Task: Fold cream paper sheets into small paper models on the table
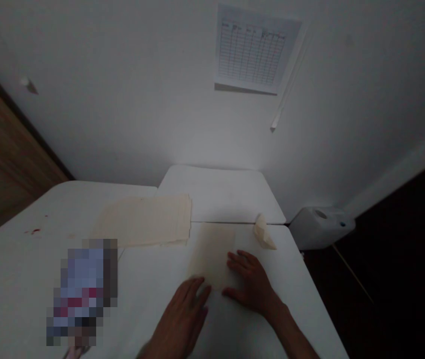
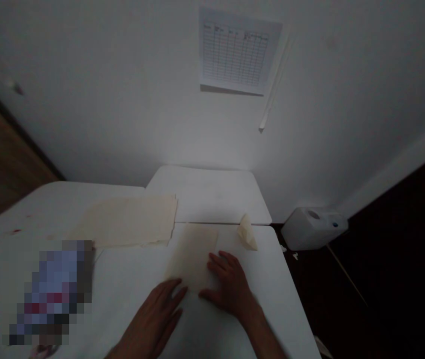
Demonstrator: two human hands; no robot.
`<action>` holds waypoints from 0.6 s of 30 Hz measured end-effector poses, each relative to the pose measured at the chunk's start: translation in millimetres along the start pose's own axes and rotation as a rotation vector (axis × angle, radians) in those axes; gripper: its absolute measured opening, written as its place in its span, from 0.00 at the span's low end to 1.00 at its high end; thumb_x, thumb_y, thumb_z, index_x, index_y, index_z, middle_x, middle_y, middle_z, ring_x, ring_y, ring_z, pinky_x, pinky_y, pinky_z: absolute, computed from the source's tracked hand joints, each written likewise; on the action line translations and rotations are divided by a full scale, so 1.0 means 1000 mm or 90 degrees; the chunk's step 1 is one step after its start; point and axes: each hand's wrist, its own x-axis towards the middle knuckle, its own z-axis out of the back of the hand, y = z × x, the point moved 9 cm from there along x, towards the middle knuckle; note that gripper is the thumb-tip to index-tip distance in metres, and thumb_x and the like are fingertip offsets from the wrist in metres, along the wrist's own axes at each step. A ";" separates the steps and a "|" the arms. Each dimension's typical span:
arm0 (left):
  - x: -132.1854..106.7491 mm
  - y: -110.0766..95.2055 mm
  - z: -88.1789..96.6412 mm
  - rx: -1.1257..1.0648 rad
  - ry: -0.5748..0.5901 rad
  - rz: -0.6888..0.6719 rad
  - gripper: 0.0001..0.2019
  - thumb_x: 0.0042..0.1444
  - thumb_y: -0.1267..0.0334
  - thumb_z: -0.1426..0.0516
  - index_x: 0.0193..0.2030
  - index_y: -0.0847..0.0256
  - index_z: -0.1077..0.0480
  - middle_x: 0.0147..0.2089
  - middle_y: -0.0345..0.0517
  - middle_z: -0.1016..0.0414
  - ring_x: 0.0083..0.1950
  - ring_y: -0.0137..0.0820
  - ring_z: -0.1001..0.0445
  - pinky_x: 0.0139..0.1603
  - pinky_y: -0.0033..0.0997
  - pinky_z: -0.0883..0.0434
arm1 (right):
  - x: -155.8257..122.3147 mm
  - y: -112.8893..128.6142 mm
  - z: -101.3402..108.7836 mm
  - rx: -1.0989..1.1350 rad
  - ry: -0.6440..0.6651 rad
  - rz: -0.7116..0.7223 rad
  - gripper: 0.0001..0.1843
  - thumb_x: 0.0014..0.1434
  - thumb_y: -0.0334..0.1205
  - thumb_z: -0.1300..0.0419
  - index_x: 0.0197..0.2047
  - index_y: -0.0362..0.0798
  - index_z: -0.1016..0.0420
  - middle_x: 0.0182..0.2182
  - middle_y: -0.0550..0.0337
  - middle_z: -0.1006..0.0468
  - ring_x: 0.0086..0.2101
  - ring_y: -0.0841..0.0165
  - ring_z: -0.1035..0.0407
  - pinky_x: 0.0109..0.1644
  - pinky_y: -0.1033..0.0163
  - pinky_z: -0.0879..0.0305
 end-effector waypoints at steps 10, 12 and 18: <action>0.000 0.011 -0.005 0.047 0.030 0.049 0.21 0.64 0.55 0.49 0.63 0.53 0.38 0.64 0.49 0.37 0.65 0.46 0.40 0.63 0.54 0.38 | -0.007 0.021 0.000 -0.044 -0.013 -0.037 0.19 0.61 0.40 0.43 0.56 0.54 0.30 0.59 0.56 0.32 0.57 0.57 0.40 0.59 0.48 0.42; 0.002 0.020 -0.006 0.044 0.007 0.100 0.18 0.64 0.55 0.49 0.58 0.55 0.33 0.62 0.51 0.34 0.64 0.47 0.38 0.62 0.55 0.38 | -0.009 0.027 -0.001 -0.047 -0.021 -0.044 0.18 0.61 0.39 0.43 0.56 0.55 0.30 0.57 0.55 0.31 0.56 0.57 0.39 0.58 0.49 0.40; 0.011 0.035 -0.009 0.046 -0.034 0.190 0.19 0.62 0.52 0.48 0.52 0.63 0.30 0.60 0.58 0.32 0.63 0.48 0.36 0.62 0.55 0.39 | -0.012 0.039 -0.005 -0.056 -0.032 -0.042 0.20 0.62 0.37 0.44 0.57 0.55 0.32 0.54 0.52 0.30 0.53 0.57 0.38 0.56 0.48 0.39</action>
